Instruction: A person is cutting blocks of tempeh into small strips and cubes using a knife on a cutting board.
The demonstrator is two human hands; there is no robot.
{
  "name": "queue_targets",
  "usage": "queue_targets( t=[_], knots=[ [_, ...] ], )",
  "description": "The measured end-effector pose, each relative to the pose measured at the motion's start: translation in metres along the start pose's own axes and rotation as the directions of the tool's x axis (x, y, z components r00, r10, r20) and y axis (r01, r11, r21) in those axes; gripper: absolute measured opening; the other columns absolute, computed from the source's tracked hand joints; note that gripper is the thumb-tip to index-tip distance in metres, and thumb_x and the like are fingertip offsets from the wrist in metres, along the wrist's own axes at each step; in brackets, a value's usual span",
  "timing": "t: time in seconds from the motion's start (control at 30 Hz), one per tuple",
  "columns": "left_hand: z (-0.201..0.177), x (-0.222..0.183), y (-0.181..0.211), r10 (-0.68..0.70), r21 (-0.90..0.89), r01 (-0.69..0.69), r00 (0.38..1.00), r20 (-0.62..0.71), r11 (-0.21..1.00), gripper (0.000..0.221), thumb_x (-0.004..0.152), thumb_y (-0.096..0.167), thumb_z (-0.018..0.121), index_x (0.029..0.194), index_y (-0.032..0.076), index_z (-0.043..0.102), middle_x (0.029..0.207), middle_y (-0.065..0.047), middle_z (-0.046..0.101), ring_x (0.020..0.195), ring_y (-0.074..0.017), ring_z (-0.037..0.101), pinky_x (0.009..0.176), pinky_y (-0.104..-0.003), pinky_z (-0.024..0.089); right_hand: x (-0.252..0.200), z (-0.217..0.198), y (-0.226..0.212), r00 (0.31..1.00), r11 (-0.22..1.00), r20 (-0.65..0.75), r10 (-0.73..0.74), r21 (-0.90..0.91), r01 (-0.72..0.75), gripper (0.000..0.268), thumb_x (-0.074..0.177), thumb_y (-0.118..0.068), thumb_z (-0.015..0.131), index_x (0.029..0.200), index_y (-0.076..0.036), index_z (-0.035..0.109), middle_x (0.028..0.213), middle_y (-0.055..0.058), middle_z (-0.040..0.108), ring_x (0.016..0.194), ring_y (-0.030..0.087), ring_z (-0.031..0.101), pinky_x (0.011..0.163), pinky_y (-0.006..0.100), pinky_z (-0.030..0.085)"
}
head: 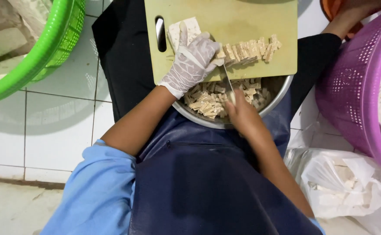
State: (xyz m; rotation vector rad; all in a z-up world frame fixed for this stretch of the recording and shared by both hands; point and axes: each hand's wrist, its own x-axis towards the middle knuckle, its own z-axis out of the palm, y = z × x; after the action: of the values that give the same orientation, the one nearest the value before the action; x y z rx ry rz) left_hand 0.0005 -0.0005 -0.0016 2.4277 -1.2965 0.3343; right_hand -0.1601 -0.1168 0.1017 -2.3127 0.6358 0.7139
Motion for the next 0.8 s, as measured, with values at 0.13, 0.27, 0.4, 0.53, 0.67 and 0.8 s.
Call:
queue_targets(
  t=[0.13, 0.27, 0.4, 0.53, 0.67, 0.8],
  knots=[
    [0.015, -0.003, 0.007, 0.071, 0.077, -0.064, 0.994, -0.084, 0.995, 0.052, 0.099, 0.047, 0.055, 0.135, 0.012, 0.04, 0.12, -0.008, 0.06, 0.122, -0.0334, 0.051, 0.11, -0.057, 0.002, -0.04, -0.031, 0.059, 0.985, 0.989, 0.122, 0.122, 0.068, -0.131, 0.046, 0.088, -0.032, 0.045, 0.133, -0.022, 0.038, 0.103, 0.01, 0.062, 0.075, 0.023, 0.06, 0.071, 0.036, 0.044],
    [0.0, 0.03, 0.03, 0.021, -0.204, 0.025, 0.975, 0.22, 0.979, 0.068, 0.093, 0.044, 0.047, 0.145, 0.009, 0.019, 0.136, -0.023, 0.048, 0.13, -0.0413, 0.038, 0.11, -0.054, 0.006, -0.07, -0.08, 0.095, 0.944, 0.933, -0.06, 0.325, 0.185, -0.31, 0.038, 0.088, -0.031, 0.054, 0.125, -0.026, 0.053, 0.081, 0.006, 0.062, 0.06, 0.02, 0.056, 0.054, 0.034, 0.04],
    [-0.021, 0.077, 0.053, -0.074, -0.156, 0.184, 0.841, 0.536, 0.97, 0.074, 0.094, 0.059, 0.039, 0.146, 0.015, 0.009, 0.143, -0.022, 0.034, 0.131, -0.0391, 0.03, 0.108, -0.05, 0.02, -0.013, -0.091, 0.139, 0.959, 0.992, -0.266, 0.097, 0.109, -0.071, 0.042, 0.089, -0.033, 0.048, 0.126, -0.013, 0.049, 0.102, 0.009, 0.06, 0.087, 0.025, 0.056, 0.075, 0.038, 0.04],
    [-0.016, 0.094, 0.059, -0.075, -0.422, 0.312, 0.869, 0.49, 0.851, 0.045, 0.086, 0.041, 0.057, 0.117, 0.014, 0.041, 0.101, -0.009, 0.058, 0.094, -0.0236, 0.051, 0.073, -0.033, 0.047, 0.024, -0.086, 0.13, 0.947, 0.996, -0.307, 0.094, 0.028, -0.09, 0.04, 0.088, -0.03, 0.049, 0.127, -0.02, 0.048, 0.107, 0.022, 0.061, 0.098, 0.042, 0.056, 0.074, 0.046, 0.04],
    [-0.058, 0.088, 0.079, 0.091, -0.377, 0.29, 0.675, 0.732, 0.88, 0.031, 0.091, 0.033, 0.039, 0.117, 0.016, 0.045, 0.066, 0.003, 0.056, 0.046, -0.0115, 0.048, 0.041, -0.025, 0.045, 0.008, -0.074, 0.127, 0.972, 0.99, -0.23, 0.044, -0.12, -0.073, 0.032, 0.089, -0.033, 0.047, 0.119, -0.021, 0.048, 0.098, 0.023, 0.061, 0.092, 0.049, 0.056, 0.065, 0.054, 0.039],
    [-0.036, 0.004, 0.073, 0.21, -0.318, -0.013, 0.776, 0.595, 0.948, 0.051, 0.087, 0.055, 0.041, 0.131, 0.028, 0.04, 0.106, -0.008, 0.061, 0.11, -0.029, 0.055, 0.096, -0.039, 0.044, -0.03, -0.056, 0.132, 0.983, 0.98, -0.182, 0.038, -0.185, -0.072, 0.042, 0.089, -0.029, 0.056, 0.13, -0.023, 0.049, 0.094, 0.029, 0.065, 0.093, 0.048, 0.06, 0.082, 0.055, 0.047]
  ],
)
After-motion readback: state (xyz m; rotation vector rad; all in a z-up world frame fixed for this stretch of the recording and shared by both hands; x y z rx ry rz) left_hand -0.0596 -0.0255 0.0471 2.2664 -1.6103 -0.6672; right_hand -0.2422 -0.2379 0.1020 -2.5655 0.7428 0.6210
